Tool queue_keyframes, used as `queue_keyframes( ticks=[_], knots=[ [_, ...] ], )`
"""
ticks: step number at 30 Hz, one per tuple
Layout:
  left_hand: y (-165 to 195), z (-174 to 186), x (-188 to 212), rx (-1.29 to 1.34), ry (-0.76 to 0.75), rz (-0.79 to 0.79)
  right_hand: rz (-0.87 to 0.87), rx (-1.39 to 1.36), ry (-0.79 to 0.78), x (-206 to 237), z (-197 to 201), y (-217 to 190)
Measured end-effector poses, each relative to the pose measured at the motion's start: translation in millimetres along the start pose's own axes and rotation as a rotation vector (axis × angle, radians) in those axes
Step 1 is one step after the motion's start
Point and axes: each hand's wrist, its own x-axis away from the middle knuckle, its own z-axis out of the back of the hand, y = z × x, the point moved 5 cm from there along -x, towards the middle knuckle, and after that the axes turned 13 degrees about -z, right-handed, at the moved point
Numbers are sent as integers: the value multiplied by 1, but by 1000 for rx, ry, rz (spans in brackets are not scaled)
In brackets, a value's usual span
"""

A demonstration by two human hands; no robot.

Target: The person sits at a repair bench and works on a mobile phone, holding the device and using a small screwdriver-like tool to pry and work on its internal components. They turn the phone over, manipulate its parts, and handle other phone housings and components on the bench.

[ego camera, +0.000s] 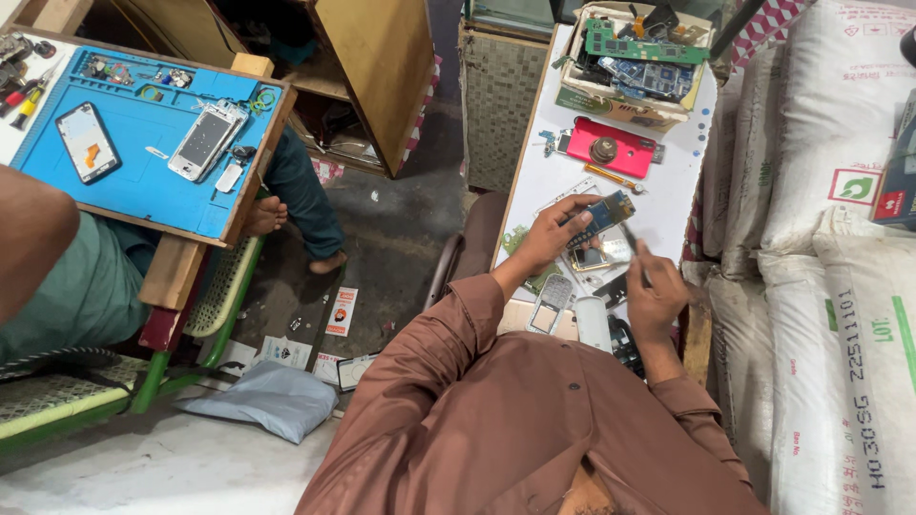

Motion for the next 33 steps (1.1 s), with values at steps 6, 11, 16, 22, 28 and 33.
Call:
queue_keyframes(
  ticks=[6,11,16,22,28,33],
  knots=[
    [-7,-3,-3,2,7,-3,172,61,1,1,1,-4],
    [-9,-3,-3,2,6,-6,64,32,66,-2,5,2],
    [-5,-6,-4,25,20,-1,93,11,18,-2,7,-1],
    [0,-13,-5,18,28,3,115,-21,33,-3,11,-2],
    [-3,-13,-10,21,43,25,71,-3,52,-7,12,8],
    [3,-3,-14,42,72,2,226,29,12,-3,-6,3]
  ],
)
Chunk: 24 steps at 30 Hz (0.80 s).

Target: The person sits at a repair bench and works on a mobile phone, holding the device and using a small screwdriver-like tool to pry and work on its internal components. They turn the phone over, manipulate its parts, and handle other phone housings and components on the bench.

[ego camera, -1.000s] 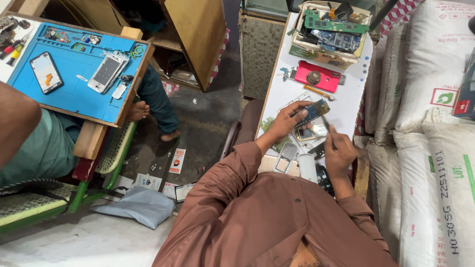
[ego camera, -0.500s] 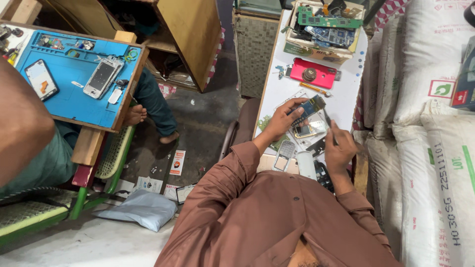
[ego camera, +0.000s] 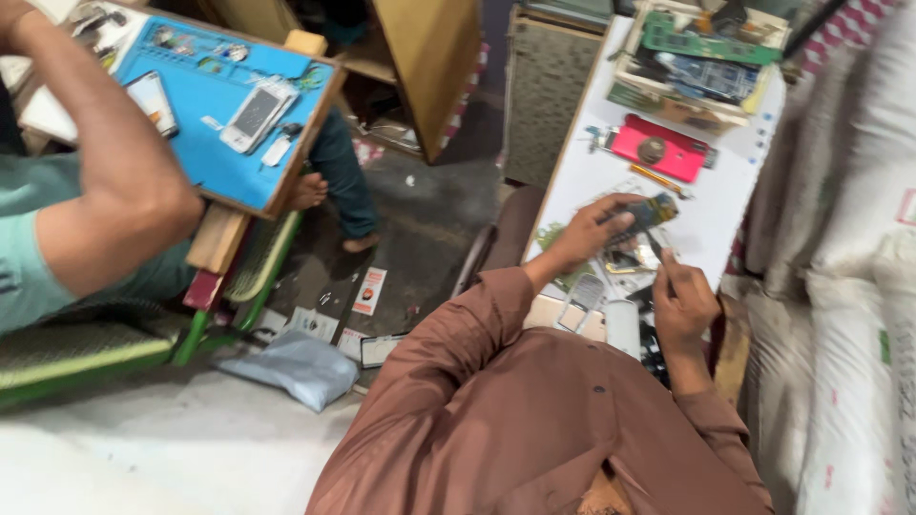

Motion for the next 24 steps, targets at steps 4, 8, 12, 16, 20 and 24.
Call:
queue_keyframes(
  ticks=[4,8,12,16,20,24],
  knots=[
    [7,7,3,-29,-37,-3,-126,3,42,5,-5,6],
    [14,14,8,-31,-49,-20,-45,19,2,9,-14,-1],
    [17,21,10,-26,-48,-8,-101,34,58,7,-15,-4],
    [21,26,10,-30,-47,-13,-60,40,32,6,-18,-13],
    [20,26,10,-4,-43,9,-71,30,32,4,-18,-18],
    [18,22,8,-11,-38,8,-131,-28,55,0,-12,-16]
  ],
)
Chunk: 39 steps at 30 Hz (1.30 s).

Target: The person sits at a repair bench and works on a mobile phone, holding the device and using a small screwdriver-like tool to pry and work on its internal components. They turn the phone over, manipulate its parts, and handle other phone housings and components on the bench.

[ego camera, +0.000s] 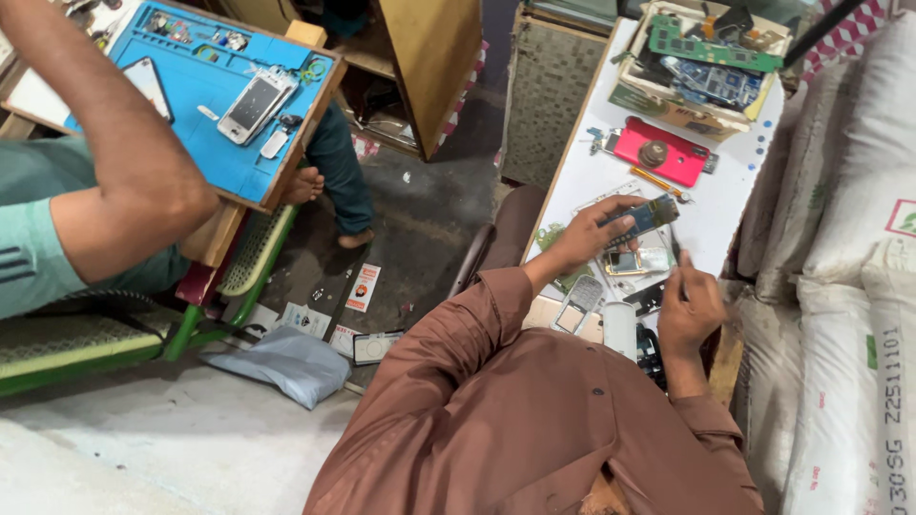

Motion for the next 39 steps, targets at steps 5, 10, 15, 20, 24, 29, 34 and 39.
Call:
queue_keyframes(
  ticks=[5,10,15,20,24,29,34,39],
  knots=[
    [-7,-7,-2,-18,8,15,44,93,-22,-5,6,1],
    [-16,-19,0,16,0,15,27,37,8,-4,21,7],
    [-20,-30,-1,-4,-15,1,-11,28,-1,-7,30,15],
    [-22,-33,-3,7,-24,-8,69,43,-48,-6,30,13],
    [-25,-34,-4,2,-28,-5,-25,26,-28,-10,32,19],
    [-24,-33,-5,-1,-26,-20,23,2,-49,-10,30,18],
    [-23,-31,-8,-13,-17,4,-32,-23,-38,-12,27,23],
    [-22,-30,-7,61,33,43,30,4,-64,-9,22,18]
  ],
)
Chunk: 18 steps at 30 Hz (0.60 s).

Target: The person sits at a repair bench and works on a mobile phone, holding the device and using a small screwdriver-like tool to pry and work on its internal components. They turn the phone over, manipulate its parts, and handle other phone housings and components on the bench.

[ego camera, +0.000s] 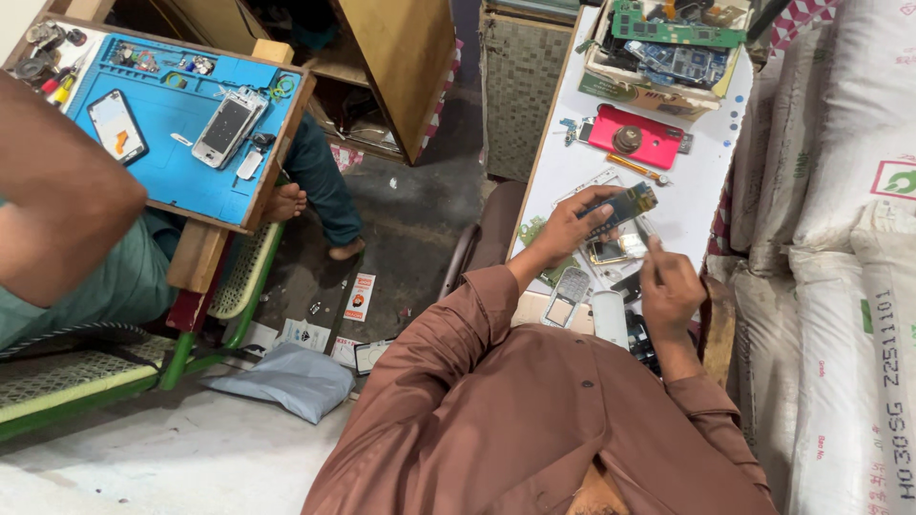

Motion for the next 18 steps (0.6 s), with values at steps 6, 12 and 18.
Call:
queue_keyframes(
  ticks=[6,12,18],
  knots=[
    [5,-3,0,-12,-23,-21,-93,17,99,-1,5,6],
    [7,-9,-2,-56,-49,-43,13,-17,-14,-4,4,0],
    [2,-12,-5,-72,-34,-24,-14,41,35,-11,10,-3]
  ],
)
